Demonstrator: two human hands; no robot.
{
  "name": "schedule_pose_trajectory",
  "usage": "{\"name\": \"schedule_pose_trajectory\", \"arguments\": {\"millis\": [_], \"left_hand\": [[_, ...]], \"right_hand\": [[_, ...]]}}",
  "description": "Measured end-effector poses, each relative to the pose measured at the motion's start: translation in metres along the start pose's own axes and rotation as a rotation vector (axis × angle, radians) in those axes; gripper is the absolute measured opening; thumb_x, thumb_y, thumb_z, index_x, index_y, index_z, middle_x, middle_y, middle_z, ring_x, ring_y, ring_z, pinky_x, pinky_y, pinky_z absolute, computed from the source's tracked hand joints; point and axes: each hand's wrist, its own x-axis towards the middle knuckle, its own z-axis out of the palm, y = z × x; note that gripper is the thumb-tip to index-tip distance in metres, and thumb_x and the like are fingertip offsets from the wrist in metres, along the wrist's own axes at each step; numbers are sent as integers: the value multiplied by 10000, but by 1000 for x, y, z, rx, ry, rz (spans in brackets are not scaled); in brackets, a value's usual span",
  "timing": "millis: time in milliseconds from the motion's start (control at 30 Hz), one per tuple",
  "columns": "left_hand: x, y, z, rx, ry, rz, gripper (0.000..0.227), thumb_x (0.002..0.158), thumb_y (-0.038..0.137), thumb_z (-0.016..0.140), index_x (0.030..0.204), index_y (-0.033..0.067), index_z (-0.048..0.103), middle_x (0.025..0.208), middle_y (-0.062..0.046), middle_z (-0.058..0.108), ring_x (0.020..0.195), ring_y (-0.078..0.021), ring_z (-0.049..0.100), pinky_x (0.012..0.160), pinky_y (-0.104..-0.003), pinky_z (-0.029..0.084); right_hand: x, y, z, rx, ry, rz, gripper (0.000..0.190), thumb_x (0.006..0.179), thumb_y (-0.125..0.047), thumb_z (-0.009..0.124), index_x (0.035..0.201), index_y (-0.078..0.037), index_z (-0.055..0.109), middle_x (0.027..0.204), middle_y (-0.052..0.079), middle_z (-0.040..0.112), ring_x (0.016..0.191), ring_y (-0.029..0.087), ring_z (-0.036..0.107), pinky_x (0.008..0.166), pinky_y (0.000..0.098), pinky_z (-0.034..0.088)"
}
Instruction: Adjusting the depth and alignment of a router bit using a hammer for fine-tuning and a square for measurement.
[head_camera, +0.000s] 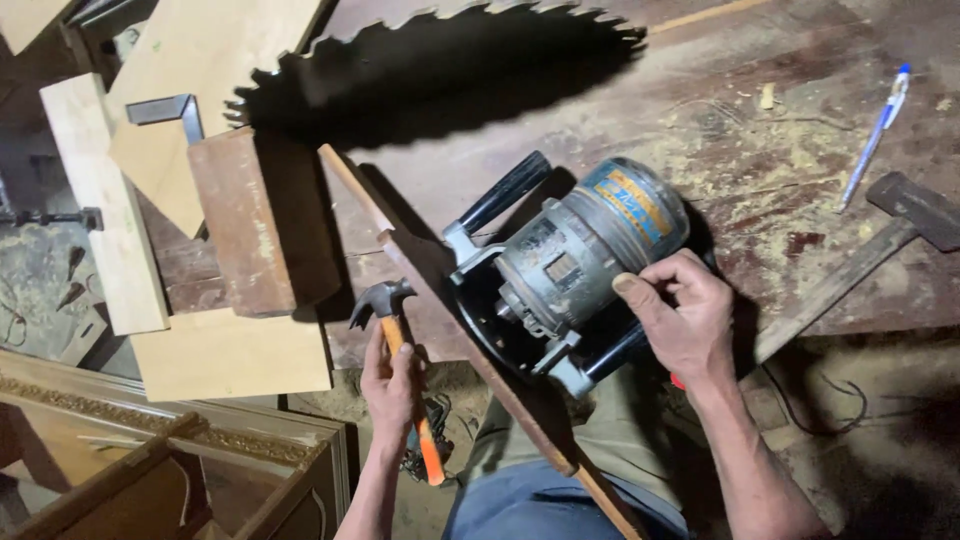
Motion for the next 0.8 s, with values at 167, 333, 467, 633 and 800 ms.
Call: {"name": "schedule_pose_trajectory", "arguments": {"millis": [167, 333, 467, 633, 800], "left_hand": [[-1, -4, -2, -53, 16, -9, 495, 988, 96, 622, 1473, 145, 536, 562, -198, 627, 335, -250, 573, 312, -338, 475], [-2, -7, 1, -68, 20, 25, 514, 982, 74, 624, 1484, 105, 516, 562, -188, 629, 335, -229, 570, 315, -323, 483], [-1, -5, 2, -33, 18, 19, 516, 988, 86, 625, 1490, 86, 507, 578, -191, 632, 347, -230, 581, 328, -322, 488], [-1, 39, 15, 196, 5, -79, 516, 984, 111, 637, 1483, 68, 513, 659, -208, 668, 435, -254, 633, 386, -364, 526], [21, 47, -13, 701, -15, 0, 527, 931, 288, 763, 1420, 138, 634, 931, -205, 667, 742, -304, 703, 613, -397, 612]], "right_hand": [[1, -6, 1, 37, 0, 12, 262, 872, -220, 885, 791, -62, 693, 684, 74, 569, 660, 142, 585, 664, 285, 483], [1, -2, 1, 59, -1, 16, 262, 877, -212, 885, 772, -82, 683, 670, 59, 575, 643, 133, 580, 677, 286, 485], [1, -6, 0, 75, 5, 8, 275, 856, -210, 902, 770, -78, 677, 661, 61, 569, 634, 142, 588, 667, 290, 492], [1, -2, -1, 37, -11, 13, 257, 862, -207, 895, 778, -82, 687, 692, 62, 586, 673, 154, 608, 689, 284, 499], [-16, -9, -7, -47, 12, 5, 205, 938, -254, 820, 935, -70, 729, 893, 82, 657, 857, 188, 659, 811, 335, 529]]}}
